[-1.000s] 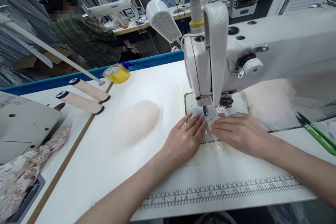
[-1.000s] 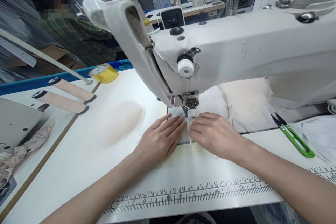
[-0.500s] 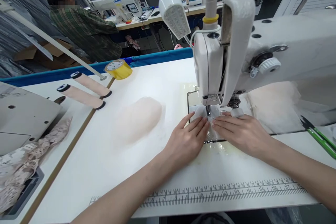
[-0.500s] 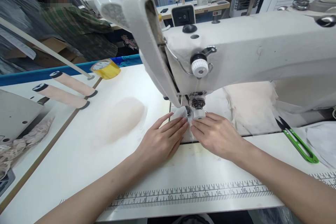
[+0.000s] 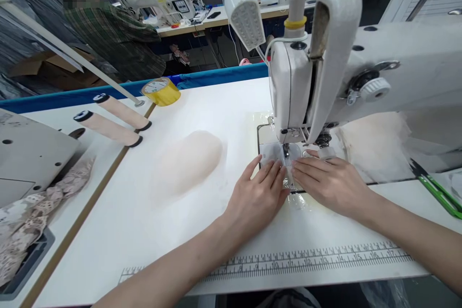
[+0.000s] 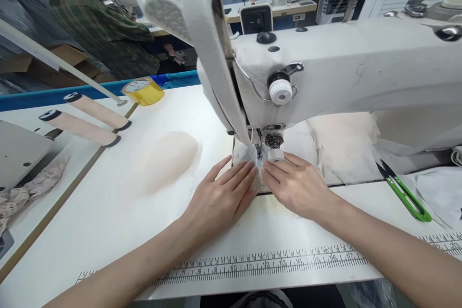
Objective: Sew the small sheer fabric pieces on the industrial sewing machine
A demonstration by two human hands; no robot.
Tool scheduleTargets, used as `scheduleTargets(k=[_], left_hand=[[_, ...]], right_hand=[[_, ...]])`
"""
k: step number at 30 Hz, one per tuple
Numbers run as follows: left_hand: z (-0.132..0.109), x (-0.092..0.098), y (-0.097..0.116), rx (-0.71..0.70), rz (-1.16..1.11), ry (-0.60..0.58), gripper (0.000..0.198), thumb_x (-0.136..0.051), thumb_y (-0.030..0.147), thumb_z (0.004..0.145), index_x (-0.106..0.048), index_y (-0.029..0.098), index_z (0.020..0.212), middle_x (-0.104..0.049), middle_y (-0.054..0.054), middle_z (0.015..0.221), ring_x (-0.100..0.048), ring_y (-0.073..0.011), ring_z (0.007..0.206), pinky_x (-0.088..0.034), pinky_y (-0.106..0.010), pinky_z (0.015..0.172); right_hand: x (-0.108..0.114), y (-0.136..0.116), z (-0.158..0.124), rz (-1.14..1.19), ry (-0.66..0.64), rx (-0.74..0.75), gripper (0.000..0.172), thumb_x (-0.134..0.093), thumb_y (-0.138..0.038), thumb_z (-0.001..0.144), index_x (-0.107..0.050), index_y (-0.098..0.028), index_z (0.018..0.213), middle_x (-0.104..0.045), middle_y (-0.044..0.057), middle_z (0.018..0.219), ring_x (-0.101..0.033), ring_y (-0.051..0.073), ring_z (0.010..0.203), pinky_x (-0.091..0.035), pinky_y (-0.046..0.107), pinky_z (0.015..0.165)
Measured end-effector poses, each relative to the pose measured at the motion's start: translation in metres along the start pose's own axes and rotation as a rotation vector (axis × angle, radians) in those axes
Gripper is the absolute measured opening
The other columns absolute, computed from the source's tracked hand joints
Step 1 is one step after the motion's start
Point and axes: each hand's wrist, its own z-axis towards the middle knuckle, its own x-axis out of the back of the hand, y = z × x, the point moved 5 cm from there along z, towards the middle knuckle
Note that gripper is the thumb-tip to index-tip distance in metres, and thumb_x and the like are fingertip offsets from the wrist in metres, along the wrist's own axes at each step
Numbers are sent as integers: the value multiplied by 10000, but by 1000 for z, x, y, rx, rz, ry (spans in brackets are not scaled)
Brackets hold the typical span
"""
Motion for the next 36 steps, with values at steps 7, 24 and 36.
scheduleTargets(k=[7, 24, 36], left_hand=[[3, -8, -11, 21, -10, -31, 371, -462, 323, 949, -594, 73, 1189, -632, -149, 1217, -590, -253, 1148, -372, -489, 1070], [7, -16, -20, 58, -34, -6, 403, -471, 378, 939, -594, 96, 1199, -634, -134, 1222, -574, -247, 1169, -300, -491, 1119], [13, -19, -31, 101, -37, -34, 427, -433, 403, 953, -563, 112, 1238, -614, -108, 1256, -524, -258, 1214, -280, -496, 1121]], right_hand=[[-8, 5, 4, -44, -7, -89, 202, -523, -190, 916, -714, -130, 929, -735, 49, 983, -679, 170, 836, -500, 330, 836], [-14, 11, 8, -114, -124, -139, 289, -445, -271, 967, -670, -129, 1077, -727, 69, 1017, -673, 174, 846, -433, 359, 938], [-5, 22, 5, -138, -89, -161, 293, -466, -306, 952, -720, -164, 988, -743, 62, 850, -650, 192, 800, -399, 371, 923]])
